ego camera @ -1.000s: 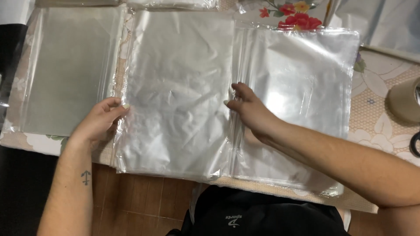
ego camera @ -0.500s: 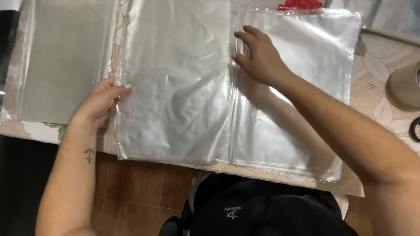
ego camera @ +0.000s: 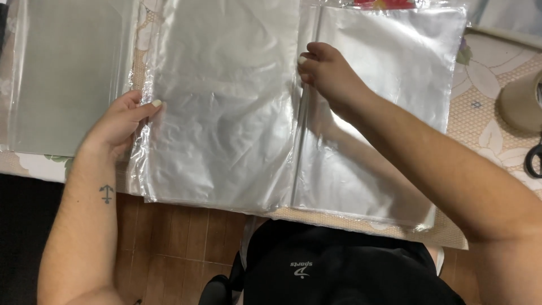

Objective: The person is organizing and folding plastic bags by smoothing them out on a table surface and folding them into smaller rectangles.

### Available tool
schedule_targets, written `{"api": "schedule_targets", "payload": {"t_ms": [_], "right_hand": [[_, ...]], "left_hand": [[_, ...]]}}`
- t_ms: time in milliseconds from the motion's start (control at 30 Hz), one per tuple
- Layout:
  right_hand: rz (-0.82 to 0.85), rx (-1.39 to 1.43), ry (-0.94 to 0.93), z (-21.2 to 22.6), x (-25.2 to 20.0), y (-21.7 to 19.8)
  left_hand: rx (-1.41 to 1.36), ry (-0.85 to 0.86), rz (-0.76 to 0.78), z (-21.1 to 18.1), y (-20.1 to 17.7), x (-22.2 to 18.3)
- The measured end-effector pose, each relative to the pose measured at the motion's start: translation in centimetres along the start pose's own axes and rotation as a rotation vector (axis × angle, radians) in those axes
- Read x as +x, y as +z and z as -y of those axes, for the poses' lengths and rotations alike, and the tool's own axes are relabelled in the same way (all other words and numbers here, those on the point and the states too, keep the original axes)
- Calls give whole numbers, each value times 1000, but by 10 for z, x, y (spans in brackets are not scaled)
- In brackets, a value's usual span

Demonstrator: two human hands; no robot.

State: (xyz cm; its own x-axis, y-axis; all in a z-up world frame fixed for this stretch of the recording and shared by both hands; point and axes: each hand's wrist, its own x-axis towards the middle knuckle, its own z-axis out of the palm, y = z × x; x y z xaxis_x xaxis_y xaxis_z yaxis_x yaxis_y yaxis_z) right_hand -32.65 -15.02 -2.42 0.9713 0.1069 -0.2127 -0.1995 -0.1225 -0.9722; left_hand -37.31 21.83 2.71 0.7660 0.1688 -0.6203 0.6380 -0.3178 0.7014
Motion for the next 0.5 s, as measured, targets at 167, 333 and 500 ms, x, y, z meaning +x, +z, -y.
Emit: {"api": "schedule_targets", "payload": {"t_ms": [167,333,500], "right_hand": [[-37,112,361,48,24,20],[21,-108,472,51,49,32],[30,-201,402,53,50,53]], "left_hand": [[119,5,-27,-1,-1,1],[51,20,3,-7,2,-5],[-1,-12,4,-3,-1,-2]]}}
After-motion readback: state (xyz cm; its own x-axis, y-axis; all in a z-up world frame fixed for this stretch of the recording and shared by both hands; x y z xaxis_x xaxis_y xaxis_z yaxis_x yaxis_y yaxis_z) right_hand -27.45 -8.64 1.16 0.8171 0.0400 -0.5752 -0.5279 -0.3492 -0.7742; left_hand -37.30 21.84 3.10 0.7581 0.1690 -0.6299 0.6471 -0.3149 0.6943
